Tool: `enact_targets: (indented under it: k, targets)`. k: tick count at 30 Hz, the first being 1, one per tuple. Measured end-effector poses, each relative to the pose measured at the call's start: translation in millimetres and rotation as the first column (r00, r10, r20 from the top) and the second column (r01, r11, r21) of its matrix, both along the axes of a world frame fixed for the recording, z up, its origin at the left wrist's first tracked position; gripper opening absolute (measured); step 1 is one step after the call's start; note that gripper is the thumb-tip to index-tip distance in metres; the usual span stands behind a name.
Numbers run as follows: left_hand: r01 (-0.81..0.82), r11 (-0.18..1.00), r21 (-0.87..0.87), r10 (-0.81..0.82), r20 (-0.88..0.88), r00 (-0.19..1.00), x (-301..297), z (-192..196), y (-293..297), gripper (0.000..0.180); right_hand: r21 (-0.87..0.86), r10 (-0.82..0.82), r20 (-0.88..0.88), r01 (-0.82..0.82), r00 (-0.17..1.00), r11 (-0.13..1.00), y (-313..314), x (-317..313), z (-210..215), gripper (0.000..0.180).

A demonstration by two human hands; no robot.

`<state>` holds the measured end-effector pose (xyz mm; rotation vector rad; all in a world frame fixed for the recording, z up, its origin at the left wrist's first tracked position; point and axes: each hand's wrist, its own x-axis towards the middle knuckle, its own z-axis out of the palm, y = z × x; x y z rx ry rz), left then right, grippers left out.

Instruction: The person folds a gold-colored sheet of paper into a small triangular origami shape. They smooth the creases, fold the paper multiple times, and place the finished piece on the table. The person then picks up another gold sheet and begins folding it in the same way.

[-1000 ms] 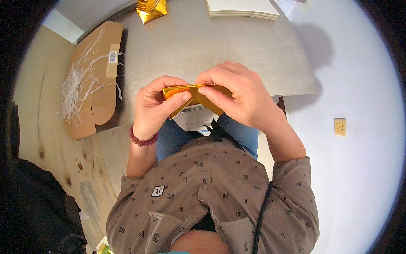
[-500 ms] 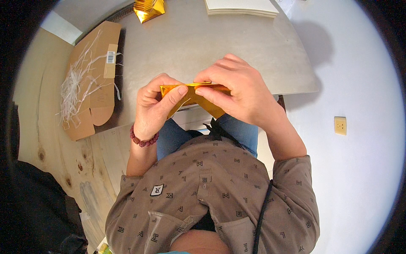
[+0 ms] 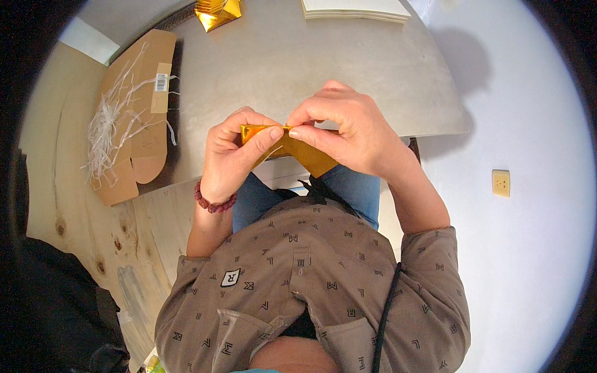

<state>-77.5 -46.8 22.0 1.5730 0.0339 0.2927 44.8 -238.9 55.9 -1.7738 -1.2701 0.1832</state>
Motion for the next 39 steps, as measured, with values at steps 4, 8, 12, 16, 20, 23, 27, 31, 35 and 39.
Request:
enact_targets:
  k: [4,8,12,16,20,23,27,31,35,39]
  targets:
    - [-0.029,0.998,0.052,0.028,0.020,0.999,-1,-2,2,0.010,0.024,-0.009,0.127,0.006,0.992,1.000,2,1,-1,0.006]
    - [-0.057,0.998,0.039,0.057,0.008,0.998,-2,-5,0,0.012,-0.004,0.021,0.107,-0.020,0.994,1.000,4,2,0,0.006]
    - [-0.074,0.997,-0.036,0.072,-0.045,0.996,-3,-4,-1,0.011,0.015,-0.032,0.178,0.030,0.984,0.999,10,-1,-2,0.007]
    - [-0.072,0.997,-0.030,0.071,-0.011,0.997,-4,0,-3,0.011,0.032,-0.010,0.113,0.006,0.993,0.999,11,-2,-4,0.007]
    - [-0.043,0.995,-0.092,0.042,-0.014,0.999,-11,3,1,0.011,0.033,0.019,0.075,-0.022,0.997,0.999,9,0,-5,0.005]
    - [-0.048,0.996,-0.079,0.050,0.026,0.998,-11,1,4,0.011,0.040,0.037,0.048,-0.039,0.998,0.998,10,0,-6,0.005]
    - [-0.093,0.994,-0.054,0.096,0.058,0.994,-10,-2,3,0.016,0.036,0.031,0.097,-0.035,0.995,0.999,12,-3,-7,0.006]
    - [-0.144,0.989,0.023,0.143,0.035,0.989,-9,-3,0,0.023,0.072,0.053,0.126,-0.062,0.991,0.995,18,-3,-11,0.005]
    - [-0.151,0.988,0.041,0.151,0.019,0.988,-9,-5,-1,0.029,0.073,0.099,0.108,-0.107,0.989,0.992,18,1,-15,0.007]
    - [-0.131,0.991,-0.004,0.131,0.019,0.991,-8,-6,1,0.033,0.068,0.127,0.094,-0.133,0.987,0.989,16,4,-16,0.009]
